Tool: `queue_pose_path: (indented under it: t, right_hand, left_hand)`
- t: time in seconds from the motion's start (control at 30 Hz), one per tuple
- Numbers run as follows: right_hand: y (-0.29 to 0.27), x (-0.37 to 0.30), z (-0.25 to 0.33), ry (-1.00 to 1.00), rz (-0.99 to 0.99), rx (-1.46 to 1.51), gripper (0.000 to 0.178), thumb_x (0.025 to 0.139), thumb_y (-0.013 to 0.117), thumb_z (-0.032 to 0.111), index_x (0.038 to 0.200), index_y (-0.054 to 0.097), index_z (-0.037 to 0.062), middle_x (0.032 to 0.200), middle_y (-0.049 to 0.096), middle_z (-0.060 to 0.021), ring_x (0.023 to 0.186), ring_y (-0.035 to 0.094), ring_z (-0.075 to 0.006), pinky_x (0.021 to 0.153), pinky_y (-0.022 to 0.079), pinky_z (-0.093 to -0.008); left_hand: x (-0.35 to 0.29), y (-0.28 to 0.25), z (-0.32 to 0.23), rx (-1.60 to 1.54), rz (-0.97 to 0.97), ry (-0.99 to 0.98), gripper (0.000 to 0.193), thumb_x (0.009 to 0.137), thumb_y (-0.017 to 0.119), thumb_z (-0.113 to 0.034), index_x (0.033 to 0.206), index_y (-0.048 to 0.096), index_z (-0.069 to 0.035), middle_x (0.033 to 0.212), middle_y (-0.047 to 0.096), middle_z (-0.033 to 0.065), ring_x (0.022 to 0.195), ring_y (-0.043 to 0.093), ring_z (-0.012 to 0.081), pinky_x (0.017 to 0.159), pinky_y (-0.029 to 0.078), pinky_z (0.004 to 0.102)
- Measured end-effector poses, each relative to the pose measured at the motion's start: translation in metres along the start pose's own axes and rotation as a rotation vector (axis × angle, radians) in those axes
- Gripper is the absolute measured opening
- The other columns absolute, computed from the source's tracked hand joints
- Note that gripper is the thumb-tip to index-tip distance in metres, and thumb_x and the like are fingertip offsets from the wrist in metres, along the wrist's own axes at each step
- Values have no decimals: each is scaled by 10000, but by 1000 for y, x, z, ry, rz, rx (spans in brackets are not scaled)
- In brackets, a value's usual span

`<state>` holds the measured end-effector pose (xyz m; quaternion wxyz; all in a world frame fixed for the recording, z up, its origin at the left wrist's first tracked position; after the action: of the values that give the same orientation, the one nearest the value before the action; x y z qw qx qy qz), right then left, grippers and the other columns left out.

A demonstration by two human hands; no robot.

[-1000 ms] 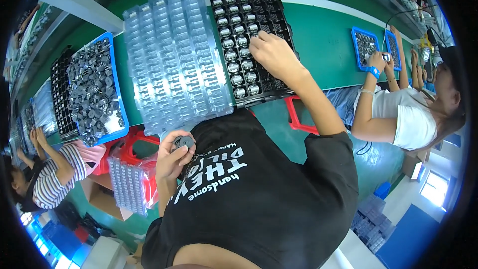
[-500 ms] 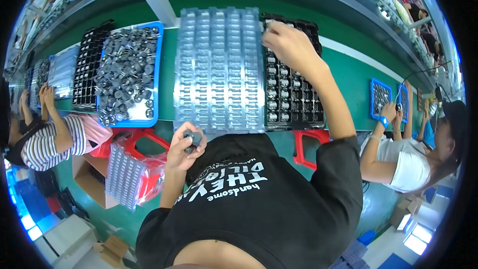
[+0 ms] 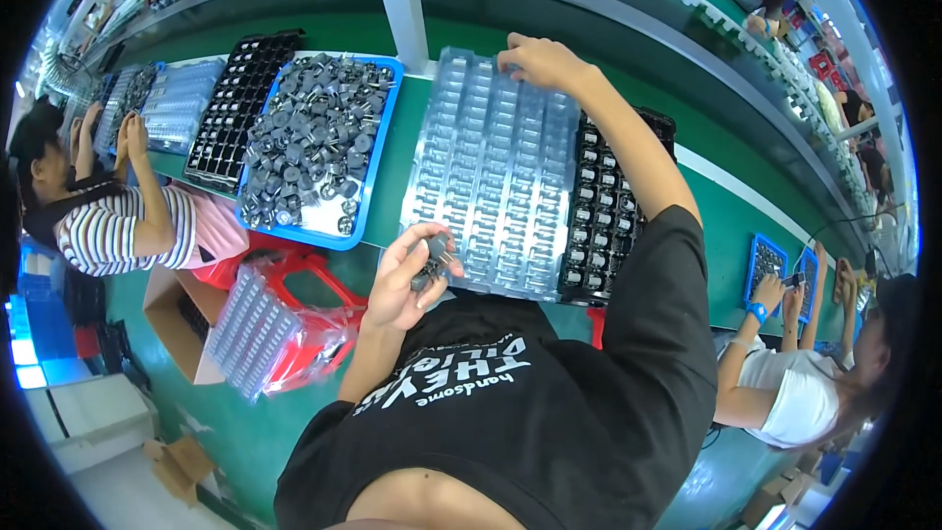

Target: The person assembles small electronic components by hand, then places them into a plastic tray.

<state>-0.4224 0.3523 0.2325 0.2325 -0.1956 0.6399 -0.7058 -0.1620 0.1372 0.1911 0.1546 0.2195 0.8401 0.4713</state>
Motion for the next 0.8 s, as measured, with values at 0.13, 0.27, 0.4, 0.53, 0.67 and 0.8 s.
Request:
queue_pose_path:
  t: [0.13,0.27,0.4,0.53,0.67,0.8]
  right_hand:
    - [-8,2,6,-28,-20,-11,173,819,692,129,965,601,110,973,582,-97,896,634,-336,748,513,-447]
    - [-1,3,7,-143,-122,33,169,807,684,83,900,548,44,887,571,-113,840,614,-318,706,486,-415]
    - [-12,-7,8,-196,-357,149,148,799,687,64,883,574,18,831,599,-142,732,606,-316,671,490,-369]
    - [-46,-30,50,-83,-457,366,128,870,659,38,988,616,15,904,647,-86,753,654,-175,684,519,-298]
    - [-51,-81,127,-81,-361,1221,179,875,640,-34,1048,595,-33,1045,616,-98,873,630,-156,736,528,-277]
    - [-43,-121,180,-168,-267,1268,364,826,670,-102,1179,596,-51,1100,590,-105,940,580,-140,787,520,-264]
  left_hand:
    - [-1,-5,-1,-72,78,57,354,998,549,-284,1133,495,39,1013,577,187,809,652,252,385,367,195]
    - [1,-9,-1,-86,41,102,290,992,560,-301,1085,523,-28,947,630,185,718,647,215,399,370,206]
    - [5,-3,-3,-26,6,120,246,991,565,-217,1124,495,-22,1062,605,257,791,645,229,411,393,186]
    - [8,2,-13,-87,-104,130,288,1030,469,-176,1261,484,-5,1068,608,253,794,636,209,454,404,188]
    - [8,-6,-16,-68,-62,206,256,1034,444,-137,1199,525,41,1156,567,274,863,569,187,524,407,184]
    - [11,-1,-25,-21,-82,223,176,989,523,-64,1136,529,32,1191,589,241,886,627,187,496,403,182]
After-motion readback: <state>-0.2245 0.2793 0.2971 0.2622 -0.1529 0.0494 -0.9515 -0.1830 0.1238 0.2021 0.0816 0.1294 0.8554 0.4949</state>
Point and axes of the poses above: each hand's wrist, its own x-axis towards the middle knuckle, its own y-axis out of the palm, z = x × y, the point moved 7 cm from there along x, towards the middle knuckle
